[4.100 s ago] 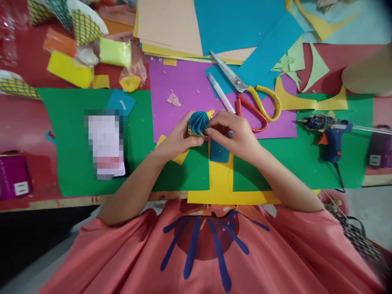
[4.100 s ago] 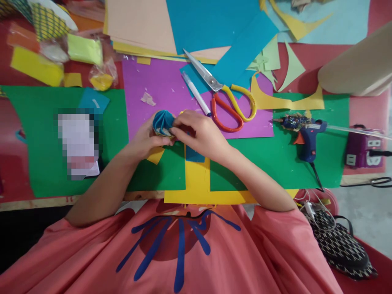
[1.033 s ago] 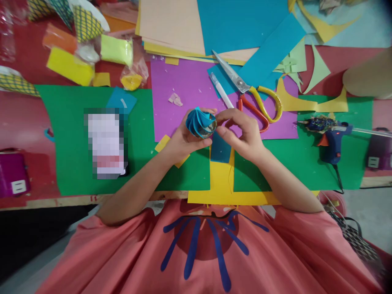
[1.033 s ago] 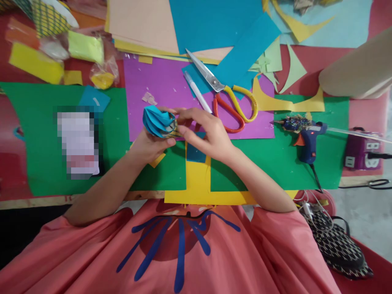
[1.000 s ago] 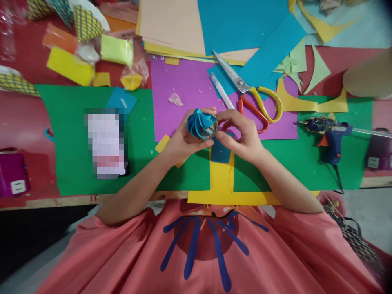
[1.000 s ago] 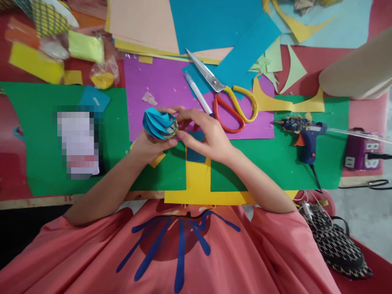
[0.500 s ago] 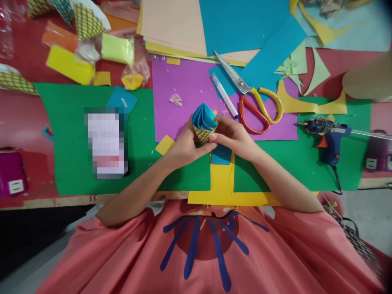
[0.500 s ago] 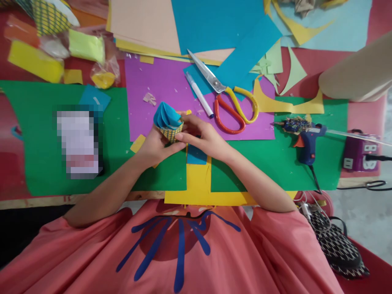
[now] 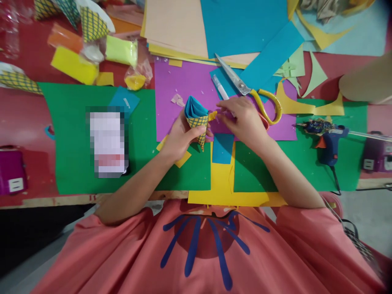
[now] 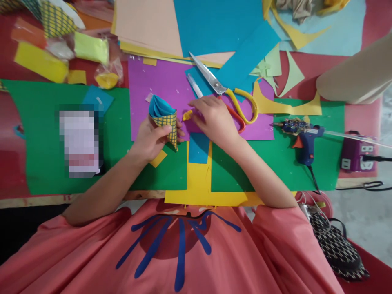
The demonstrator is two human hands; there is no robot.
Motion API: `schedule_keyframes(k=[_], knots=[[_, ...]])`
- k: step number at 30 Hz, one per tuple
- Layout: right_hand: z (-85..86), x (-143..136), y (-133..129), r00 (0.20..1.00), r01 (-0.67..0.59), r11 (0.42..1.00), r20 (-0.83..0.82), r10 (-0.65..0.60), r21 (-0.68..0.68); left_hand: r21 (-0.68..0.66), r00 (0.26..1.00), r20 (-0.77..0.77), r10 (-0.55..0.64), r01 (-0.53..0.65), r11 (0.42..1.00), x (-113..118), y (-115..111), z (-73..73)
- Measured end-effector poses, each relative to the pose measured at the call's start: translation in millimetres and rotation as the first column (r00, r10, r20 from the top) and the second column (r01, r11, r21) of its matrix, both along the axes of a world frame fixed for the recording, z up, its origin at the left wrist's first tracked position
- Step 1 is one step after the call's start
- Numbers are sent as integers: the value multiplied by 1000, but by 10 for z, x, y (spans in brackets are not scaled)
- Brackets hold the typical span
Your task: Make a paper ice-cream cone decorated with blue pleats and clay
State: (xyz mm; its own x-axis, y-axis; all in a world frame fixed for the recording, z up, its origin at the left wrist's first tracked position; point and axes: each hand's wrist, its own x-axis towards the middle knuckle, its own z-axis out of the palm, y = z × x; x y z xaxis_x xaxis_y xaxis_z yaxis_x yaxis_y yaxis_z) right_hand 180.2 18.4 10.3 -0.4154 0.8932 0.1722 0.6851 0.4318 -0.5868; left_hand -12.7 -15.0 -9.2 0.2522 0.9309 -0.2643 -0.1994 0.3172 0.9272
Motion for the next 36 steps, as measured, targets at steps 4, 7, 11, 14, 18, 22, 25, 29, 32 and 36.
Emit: schedule_keyframes(k=[4, 7, 11, 14, 18, 22, 25, 29, 32, 36], knots=[[-74, -172, 12, 957, -33, 999, 290, 21, 37, 5, 998, 41, -43, 43, 999, -12, -6, -54], [-72, -168, 32, 957, -44, 999, 287, 34, 32, -46, 994, 83, -75, 79, 996, -21, -9, -47], [-36, -28, 54, 984, -20, 996, 177, 5, 88, -30, 978, 126, -166, 171, 985, -53, -8, -39], [-51, -16, 18, 985, 2, 994, 171, -21, 113, 37, 983, 94, -156, 154, 987, -127, 41, -67], [-123, -198, -40, 960, -7, 990, 277, -32, 141, 173, 997, -81, 1, 13, 985, -297, 180, -135], [-145, -345, 15, 934, -26, 998, 356, 4, 58, 319, 964, -239, 115, -34, 947, -413, 262, -197], [-101, -300, 121, 965, -23, 999, 259, 33, -44, 331, 957, -265, 117, -24, 943, -412, 259, -226], [12, -115, 227, 973, 67, 975, -204, -111, -212, 326, 956, -280, 86, 11, 945, -377, 238, -210], [80, -6, 203, 867, 68, 943, -447, -218, -327, 366, 935, -342, 98, 37, 930, -366, 224, -142], [81, 44, 54, 763, -34, 912, -600, -240, -409, 406, 876, -472, 102, 114, 907, -393, 226, -52]])
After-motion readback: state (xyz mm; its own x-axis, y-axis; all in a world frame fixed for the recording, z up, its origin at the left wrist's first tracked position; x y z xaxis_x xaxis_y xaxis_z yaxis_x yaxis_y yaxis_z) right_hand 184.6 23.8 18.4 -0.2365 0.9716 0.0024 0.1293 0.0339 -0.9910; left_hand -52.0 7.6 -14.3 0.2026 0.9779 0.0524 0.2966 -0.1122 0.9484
